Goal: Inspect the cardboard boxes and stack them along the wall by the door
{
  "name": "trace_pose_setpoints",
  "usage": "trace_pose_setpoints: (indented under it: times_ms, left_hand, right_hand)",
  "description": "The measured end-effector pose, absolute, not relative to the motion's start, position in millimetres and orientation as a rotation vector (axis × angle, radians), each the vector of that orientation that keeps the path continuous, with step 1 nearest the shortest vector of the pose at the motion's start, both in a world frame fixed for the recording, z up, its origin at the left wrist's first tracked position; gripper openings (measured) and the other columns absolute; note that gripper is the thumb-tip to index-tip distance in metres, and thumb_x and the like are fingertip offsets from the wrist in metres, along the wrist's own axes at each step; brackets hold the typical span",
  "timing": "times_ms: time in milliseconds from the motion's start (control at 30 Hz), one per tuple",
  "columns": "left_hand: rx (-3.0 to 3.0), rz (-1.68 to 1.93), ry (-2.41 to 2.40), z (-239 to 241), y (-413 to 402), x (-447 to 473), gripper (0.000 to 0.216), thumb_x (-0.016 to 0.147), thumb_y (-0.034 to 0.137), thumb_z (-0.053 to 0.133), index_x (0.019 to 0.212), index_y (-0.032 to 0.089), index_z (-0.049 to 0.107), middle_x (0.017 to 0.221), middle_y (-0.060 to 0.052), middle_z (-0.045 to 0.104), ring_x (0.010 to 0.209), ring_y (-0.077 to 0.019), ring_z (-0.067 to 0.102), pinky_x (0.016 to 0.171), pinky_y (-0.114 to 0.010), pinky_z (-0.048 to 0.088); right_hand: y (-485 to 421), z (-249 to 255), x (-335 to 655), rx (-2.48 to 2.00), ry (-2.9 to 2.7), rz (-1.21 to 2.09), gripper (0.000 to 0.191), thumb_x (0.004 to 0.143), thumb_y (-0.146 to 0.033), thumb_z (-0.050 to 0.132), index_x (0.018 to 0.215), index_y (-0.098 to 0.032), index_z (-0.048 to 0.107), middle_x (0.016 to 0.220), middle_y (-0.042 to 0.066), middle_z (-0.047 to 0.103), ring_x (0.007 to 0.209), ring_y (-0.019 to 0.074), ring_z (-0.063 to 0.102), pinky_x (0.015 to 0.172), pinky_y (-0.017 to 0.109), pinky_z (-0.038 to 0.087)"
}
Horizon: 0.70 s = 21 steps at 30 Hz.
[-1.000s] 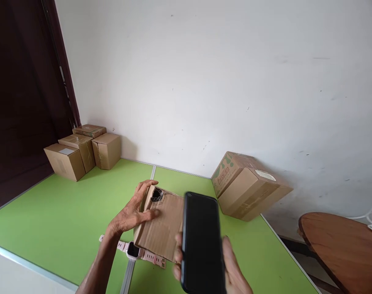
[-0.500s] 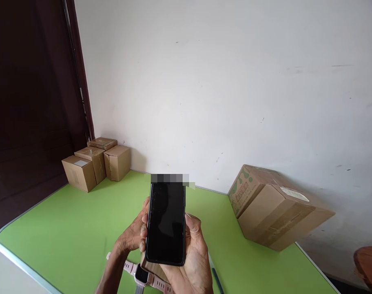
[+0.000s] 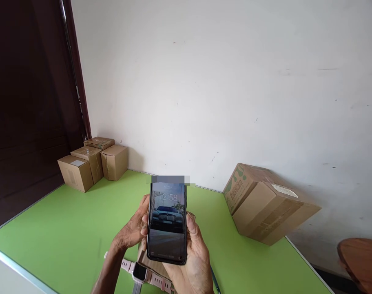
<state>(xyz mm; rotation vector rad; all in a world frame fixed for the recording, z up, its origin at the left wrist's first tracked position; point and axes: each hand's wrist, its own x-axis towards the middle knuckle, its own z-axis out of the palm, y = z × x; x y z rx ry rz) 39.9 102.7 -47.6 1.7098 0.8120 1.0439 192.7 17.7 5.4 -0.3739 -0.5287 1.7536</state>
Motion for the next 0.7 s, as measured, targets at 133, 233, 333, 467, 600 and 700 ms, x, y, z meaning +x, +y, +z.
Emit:
trace_pose_setpoints:
  times_ms: [133,233,333,467,600,700]
  left_hand:
    - [1.679,1.004,0.761,-43.3,103.0,36.0,0.083,0.086,0.051,0.075,0.162,0.029,0.049,0.166,-0.011,0.046,0.156,-0.0463,0.038,0.130,-0.061,0.035]
    - [1.580,0.930,0.766,-40.3,102.9,32.6,0.083,0.089,0.055,0.077,0.162,0.032,0.044,0.166,-0.013,0.045,0.148,-0.0464,0.049,0.114,-0.062,0.052]
    - [1.533,0.887,0.812,-36.0,103.8,31.0,0.088,0.087,0.061,0.077,0.162,0.033,0.041,0.171,-0.015,0.039,0.146,-0.0495,0.049,0.106,-0.063,0.056]
    - [1.587,0.863,0.859,-29.7,105.6,32.7,0.084,0.088,0.058,0.076,0.161,0.034,0.042,0.169,-0.012,0.043,0.146,-0.0471,0.049,0.117,-0.066,0.047]
    - [1.603,0.857,0.868,-26.1,104.9,34.8,0.082,0.089,0.054,0.076,0.161,0.033,0.043,0.163,-0.012,0.049,0.143,-0.0443,0.052,0.121,-0.065,0.043]
    - [1.596,0.866,0.873,-26.6,103.6,34.7,0.083,0.089,0.053,0.076,0.162,0.032,0.042,0.161,-0.012,0.051,0.142,-0.0435,0.054,0.121,-0.063,0.044]
  right_hand:
    - [0.4,-8.0,219.6,-0.480,-0.498,1.691,0.058,0.091,-0.070,0.075,0.116,-0.019,0.086,0.110,0.017,0.086,0.098,0.0349,0.081,0.091,0.052,0.063]
    - [-20.8,-17.5,248.0,-0.584,-0.466,1.600,0.065,0.087,-0.076,0.076,0.116,-0.018,0.085,0.115,0.018,0.085,0.096,0.0347,0.082,0.087,0.049,0.064]
    - [-37.7,-39.6,275.8,-0.822,-0.400,1.387,0.069,0.083,-0.078,0.079,0.120,-0.020,0.083,0.112,0.017,0.086,0.092,0.0343,0.082,0.083,0.047,0.064]
    - [-40.9,-97.9,299.7,-1.356,-0.573,1.013,0.070,0.079,-0.085,0.076,0.098,-0.018,0.082,0.089,0.011,0.082,0.083,0.0311,0.075,0.076,0.042,0.059]
    - [-27.1,-150.0,301.1,-1.564,-0.807,0.829,0.071,0.074,-0.094,0.069,0.070,-0.023,0.065,0.072,0.002,0.065,0.074,0.0234,0.057,0.072,0.037,0.048]
    - [-16.7,-164.5,296.8,-1.645,-0.893,0.791,0.073,0.076,-0.098,0.059,0.064,-0.026,0.054,0.062,-0.003,0.050,0.064,0.0195,0.044,0.065,0.035,0.038]
